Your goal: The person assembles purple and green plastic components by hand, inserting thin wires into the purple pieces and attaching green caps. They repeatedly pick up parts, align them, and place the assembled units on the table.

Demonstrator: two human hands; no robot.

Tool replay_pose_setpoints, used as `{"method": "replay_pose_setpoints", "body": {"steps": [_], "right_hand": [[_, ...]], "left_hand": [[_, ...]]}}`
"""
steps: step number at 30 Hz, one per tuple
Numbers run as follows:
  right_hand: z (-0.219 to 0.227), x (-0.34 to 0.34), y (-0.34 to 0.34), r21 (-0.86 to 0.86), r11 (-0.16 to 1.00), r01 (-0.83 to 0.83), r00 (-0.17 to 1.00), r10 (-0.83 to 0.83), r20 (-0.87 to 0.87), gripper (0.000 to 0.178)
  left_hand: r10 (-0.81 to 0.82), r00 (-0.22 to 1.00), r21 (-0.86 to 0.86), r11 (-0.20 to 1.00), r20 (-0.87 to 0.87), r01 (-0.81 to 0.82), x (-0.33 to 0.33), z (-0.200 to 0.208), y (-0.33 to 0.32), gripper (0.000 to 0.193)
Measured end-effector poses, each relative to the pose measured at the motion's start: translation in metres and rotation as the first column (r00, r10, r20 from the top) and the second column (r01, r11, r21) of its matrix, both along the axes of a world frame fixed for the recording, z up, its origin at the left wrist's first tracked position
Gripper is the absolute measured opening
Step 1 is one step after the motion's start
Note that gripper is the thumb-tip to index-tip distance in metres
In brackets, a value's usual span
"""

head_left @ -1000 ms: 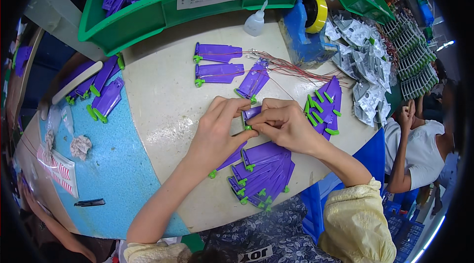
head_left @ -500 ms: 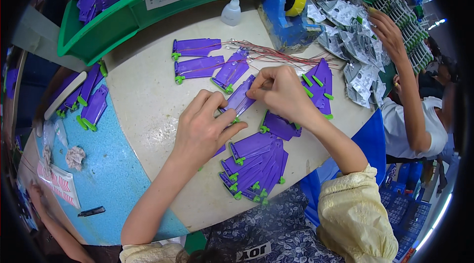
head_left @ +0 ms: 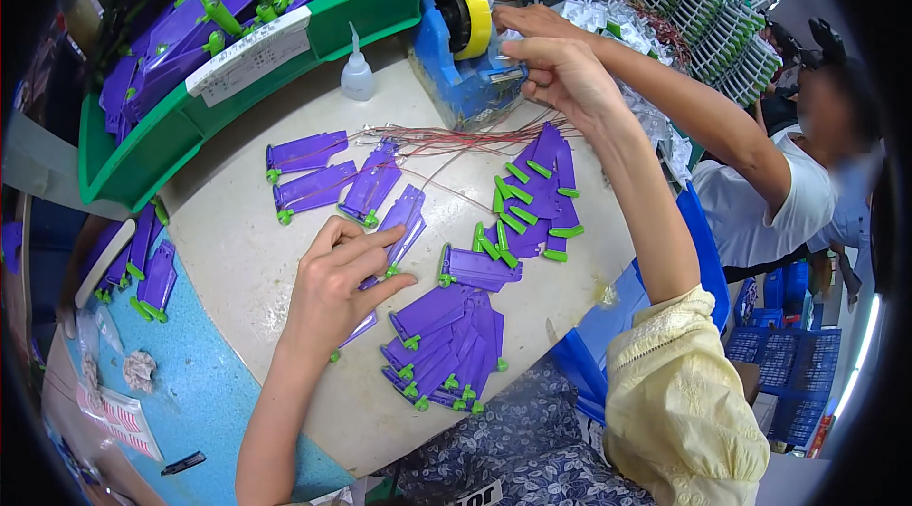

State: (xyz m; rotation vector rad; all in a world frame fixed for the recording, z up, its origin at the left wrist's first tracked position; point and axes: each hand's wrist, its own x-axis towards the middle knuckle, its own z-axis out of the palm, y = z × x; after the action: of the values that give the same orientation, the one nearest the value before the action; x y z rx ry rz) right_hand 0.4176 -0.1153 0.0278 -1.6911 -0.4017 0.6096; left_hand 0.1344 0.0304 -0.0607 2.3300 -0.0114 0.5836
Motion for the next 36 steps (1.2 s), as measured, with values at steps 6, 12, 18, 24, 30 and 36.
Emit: {"method": "replay_pose_setpoints", "body": {"steps": [6,12,18,24,30,36], "right_hand": [[-0.008,-0.022,-0.012,-0.223,0.974,-0.035,0.994,0.058,0.097,0.021],[-0.006,-0.054,-0.011,-0.218,0.953,-0.211,0.969,0.234,0.083,0.018],[-0.046,-0.146,-0.028,0.012,0.815,-0.580,0.791,0.566,-0.233,0.026],[-0.047,-0.148,-0.011,-0.279,0.764,-0.581,0.814,0.548,-0.194,0.028],[-0.052,-0.144,-0.015,-0.304,0.789,-0.534,0.844,0.519,-0.136,0.027],[-0.050,-0.147,-0.014,-0.321,0.810,-0.491,0.853,0.522,0.013,0.026]], "left_hand": [[0.009,1.000,-0.030,1.000,-0.020,-0.009,0.000,0.001,0.002,0.029],[0.034,0.999,-0.064,0.997,-0.036,-0.036,-0.003,0.008,0.002,0.046],[0.043,0.995,-0.165,0.985,-0.094,-0.058,-0.002,-0.003,-0.001,0.083],[0.037,0.997,-0.069,0.997,-0.071,-0.042,-0.006,-0.002,0.001,0.081],[0.101,0.995,-0.052,0.994,0.012,-0.100,-0.007,-0.008,-0.003,0.080],[0.192,0.981,0.002,0.981,-0.015,-0.192,-0.017,-0.005,-0.016,0.042]]}}
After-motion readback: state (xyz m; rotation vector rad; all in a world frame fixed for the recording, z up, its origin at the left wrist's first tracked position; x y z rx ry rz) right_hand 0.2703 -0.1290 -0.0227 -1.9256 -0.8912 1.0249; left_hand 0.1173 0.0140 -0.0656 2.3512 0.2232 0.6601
